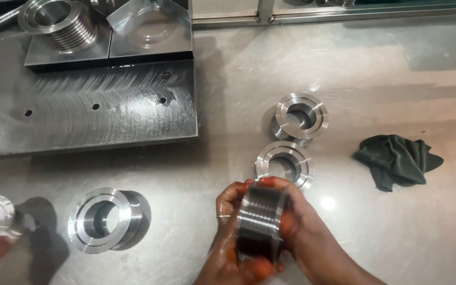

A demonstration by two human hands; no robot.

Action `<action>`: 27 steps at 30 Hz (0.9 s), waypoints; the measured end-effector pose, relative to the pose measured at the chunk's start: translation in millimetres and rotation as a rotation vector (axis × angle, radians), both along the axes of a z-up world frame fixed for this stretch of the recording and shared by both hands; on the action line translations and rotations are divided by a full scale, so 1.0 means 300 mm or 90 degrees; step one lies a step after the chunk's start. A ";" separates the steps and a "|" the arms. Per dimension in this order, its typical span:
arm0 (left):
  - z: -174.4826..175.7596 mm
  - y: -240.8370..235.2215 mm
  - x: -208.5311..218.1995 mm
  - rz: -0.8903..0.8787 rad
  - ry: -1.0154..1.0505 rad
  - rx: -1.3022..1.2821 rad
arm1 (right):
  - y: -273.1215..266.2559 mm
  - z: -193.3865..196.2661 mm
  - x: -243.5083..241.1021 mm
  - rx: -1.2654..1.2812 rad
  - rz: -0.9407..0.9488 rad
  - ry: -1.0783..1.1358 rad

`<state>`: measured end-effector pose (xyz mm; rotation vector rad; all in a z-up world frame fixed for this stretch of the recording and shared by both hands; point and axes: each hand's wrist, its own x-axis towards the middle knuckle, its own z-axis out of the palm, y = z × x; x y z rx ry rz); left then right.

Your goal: The recorder is measuring metal rings using a dial gauge and organizing them on a workbench while assisted by another worker.

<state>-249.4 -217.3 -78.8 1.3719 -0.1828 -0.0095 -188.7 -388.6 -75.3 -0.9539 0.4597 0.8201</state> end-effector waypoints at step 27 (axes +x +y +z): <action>-0.021 0.104 0.029 -0.072 0.310 -0.730 | 0.014 0.124 0.016 -0.571 0.346 -1.291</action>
